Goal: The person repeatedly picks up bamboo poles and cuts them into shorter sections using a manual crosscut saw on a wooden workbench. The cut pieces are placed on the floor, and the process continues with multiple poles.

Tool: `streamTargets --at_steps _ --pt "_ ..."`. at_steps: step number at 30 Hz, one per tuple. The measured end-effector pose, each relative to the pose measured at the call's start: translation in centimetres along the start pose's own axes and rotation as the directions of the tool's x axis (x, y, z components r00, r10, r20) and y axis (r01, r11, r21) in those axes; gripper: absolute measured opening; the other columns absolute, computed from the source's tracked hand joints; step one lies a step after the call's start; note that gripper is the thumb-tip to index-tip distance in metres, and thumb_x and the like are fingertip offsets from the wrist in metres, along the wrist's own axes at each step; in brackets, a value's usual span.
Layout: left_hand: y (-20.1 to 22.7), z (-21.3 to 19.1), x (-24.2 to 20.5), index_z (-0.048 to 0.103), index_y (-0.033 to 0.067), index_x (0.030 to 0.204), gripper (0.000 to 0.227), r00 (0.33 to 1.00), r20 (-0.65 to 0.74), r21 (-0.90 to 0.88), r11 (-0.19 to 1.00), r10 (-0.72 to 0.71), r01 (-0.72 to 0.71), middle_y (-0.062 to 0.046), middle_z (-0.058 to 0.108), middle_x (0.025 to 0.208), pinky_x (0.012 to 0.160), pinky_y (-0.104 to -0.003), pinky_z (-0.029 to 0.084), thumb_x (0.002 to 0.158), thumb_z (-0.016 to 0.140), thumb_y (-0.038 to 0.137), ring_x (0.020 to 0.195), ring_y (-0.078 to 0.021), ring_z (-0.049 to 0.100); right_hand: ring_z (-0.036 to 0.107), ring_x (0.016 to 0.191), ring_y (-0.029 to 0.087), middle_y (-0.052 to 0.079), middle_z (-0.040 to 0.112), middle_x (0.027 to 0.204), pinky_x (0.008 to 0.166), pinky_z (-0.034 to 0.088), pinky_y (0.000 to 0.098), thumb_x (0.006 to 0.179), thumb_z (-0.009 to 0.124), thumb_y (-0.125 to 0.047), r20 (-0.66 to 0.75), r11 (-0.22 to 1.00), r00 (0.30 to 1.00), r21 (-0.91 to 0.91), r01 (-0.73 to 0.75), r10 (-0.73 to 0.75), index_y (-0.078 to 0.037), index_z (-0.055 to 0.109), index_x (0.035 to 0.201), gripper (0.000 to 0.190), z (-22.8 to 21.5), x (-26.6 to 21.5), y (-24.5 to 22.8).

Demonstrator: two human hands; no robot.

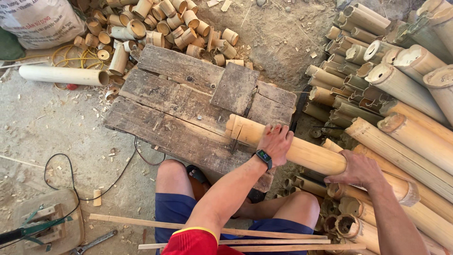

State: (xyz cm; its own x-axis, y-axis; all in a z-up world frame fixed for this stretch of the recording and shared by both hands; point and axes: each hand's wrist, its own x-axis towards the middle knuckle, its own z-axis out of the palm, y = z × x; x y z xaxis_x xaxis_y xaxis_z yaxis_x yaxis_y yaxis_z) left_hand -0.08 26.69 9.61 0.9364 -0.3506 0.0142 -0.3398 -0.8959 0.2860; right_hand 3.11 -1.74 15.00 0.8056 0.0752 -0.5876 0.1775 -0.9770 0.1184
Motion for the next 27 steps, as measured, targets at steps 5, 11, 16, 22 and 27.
streamTargets --at_steps 5,11,16,22,27 --pt "-0.6 -0.9 1.7 0.051 0.0066 0.125 0.088 0.991 0.129 -0.032 0.999 0.024 -0.02 -0.013 0.052 0.122 0.1 -0.045 0.04 0.056 0.088 0.045 0.121 -0.0272 0.052 0.07 0.112 0.026 0.01 0.074 0.116 0.101 0.055 0.043 0.04 0.088 -0.079 -0.025 0.999 1.0 -0.045 0.004 -0.005 -0.014 0.064 0.128 0.111 -0.5 0.0 0.2" --pt "-0.5 2.3 -1.6 0.047 0.0108 0.138 0.093 0.921 -0.363 -0.027 0.987 0.14 -0.16 -0.012 0.051 0.124 0.11 -0.05 0.033 0.063 0.086 0.048 0.12 -0.0279 0.048 0.075 0.106 0.023 0.007 0.081 0.106 0.099 0.057 0.0415 0.035 0.088 -0.067 0.157 0.997 0.988 0.081 -0.002 -0.01 -0.019 0.075 0.121 0.1 -1.6 1.7 0.7" --pt "0.4 3.1 -1.4 0.046 0.0125 0.143 0.076 0.962 -0.272 -0.014 1.0 -0.015 0.011 -0.006 0.051 0.124 0.112 -0.049 0.029 0.076 0.081 0.025 0.122 -0.0245 0.047 0.075 0.106 0.025 0.008 0.079 0.108 0.098 0.057 0.0432 0.035 0.09 -0.07 0.131 0.995 0.991 0.094 0.013 -0.025 -0.016 0.07 0.127 0.109 -1.4 2.4 1.4" --pt "0.1 -0.2 1.2 0.055 0.0135 0.129 0.071 0.998 -0.035 0.024 0.998 -0.05 0.051 -0.006 0.053 0.128 0.102 -0.048 0.032 0.066 0.084 0.024 0.122 -0.0246 0.047 0.072 0.114 0.027 0.011 0.077 0.117 0.102 0.054 0.0459 0.038 0.086 -0.078 0.08 0.997 0.997 0.073 -0.013 0.007 -0.016 0.061 0.14 0.122 -1.4 2.6 1.3" --pt "-0.4 -2.2 3.0 0.055 0.0112 0.125 0.085 0.982 0.175 -0.038 0.996 -0.067 0.075 -0.006 0.052 0.126 0.1 -0.05 0.036 0.053 0.091 0.039 0.126 -0.0268 0.047 0.068 0.122 0.028 0.011 0.073 0.126 0.11 0.05 0.0457 0.038 0.083 -0.082 0.055 0.999 0.998 0.048 0.008 -0.01 -0.015 0.055 0.146 0.13 -1.2 2.9 1.6"
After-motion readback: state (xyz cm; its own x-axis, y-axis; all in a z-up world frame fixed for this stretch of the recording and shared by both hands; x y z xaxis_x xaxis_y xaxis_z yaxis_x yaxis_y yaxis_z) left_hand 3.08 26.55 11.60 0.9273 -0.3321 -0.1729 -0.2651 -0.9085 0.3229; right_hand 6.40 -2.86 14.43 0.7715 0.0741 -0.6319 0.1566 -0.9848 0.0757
